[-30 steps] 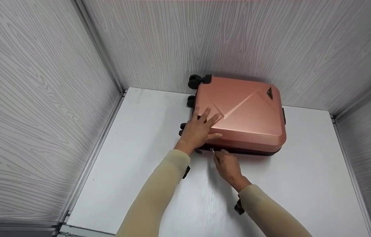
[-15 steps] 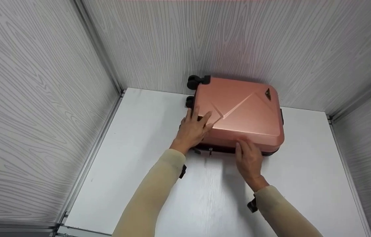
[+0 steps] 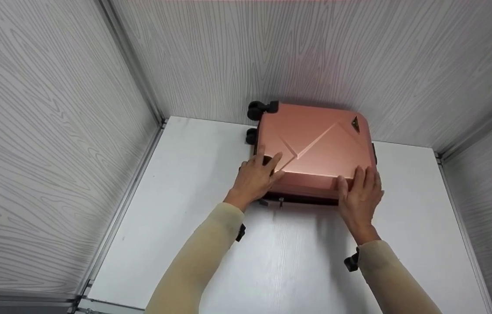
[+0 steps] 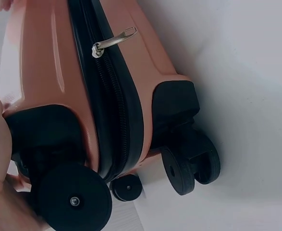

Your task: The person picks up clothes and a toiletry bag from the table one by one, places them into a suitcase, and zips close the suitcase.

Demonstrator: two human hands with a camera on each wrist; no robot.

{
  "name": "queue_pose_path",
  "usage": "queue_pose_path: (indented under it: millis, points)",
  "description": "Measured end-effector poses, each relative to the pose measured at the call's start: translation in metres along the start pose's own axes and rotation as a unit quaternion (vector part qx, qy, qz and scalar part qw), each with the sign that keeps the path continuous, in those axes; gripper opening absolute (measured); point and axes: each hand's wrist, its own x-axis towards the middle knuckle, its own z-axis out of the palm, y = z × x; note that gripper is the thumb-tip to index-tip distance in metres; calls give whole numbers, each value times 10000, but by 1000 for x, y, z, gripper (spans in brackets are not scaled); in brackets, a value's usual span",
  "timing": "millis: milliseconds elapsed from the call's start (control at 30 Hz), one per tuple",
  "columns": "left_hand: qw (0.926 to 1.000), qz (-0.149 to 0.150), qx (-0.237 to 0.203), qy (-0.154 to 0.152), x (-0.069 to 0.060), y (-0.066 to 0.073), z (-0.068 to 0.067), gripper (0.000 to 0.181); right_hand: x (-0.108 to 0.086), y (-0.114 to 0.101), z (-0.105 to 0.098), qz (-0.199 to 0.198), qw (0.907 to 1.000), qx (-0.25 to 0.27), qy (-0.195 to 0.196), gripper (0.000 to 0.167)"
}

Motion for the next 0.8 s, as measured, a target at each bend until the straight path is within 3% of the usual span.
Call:
queue_pose_path:
  millis: [100,233,600,800]
  points:
    - [9999,-70,83,27,-5,5,2,70,2,0,3,156,9995,22,-292,72]
    - [9995,-236,169,82,-15,15,6,72,8,3,6,146,9992,63,-380,74]
    - [9975,-641,143,271,-47,52,10,81,28,21,5,-145,9971,185,-721,70]
    - [9972,-619,111,392,-63,71,11,76,41,28,-1,-281,9947,165,-970,65]
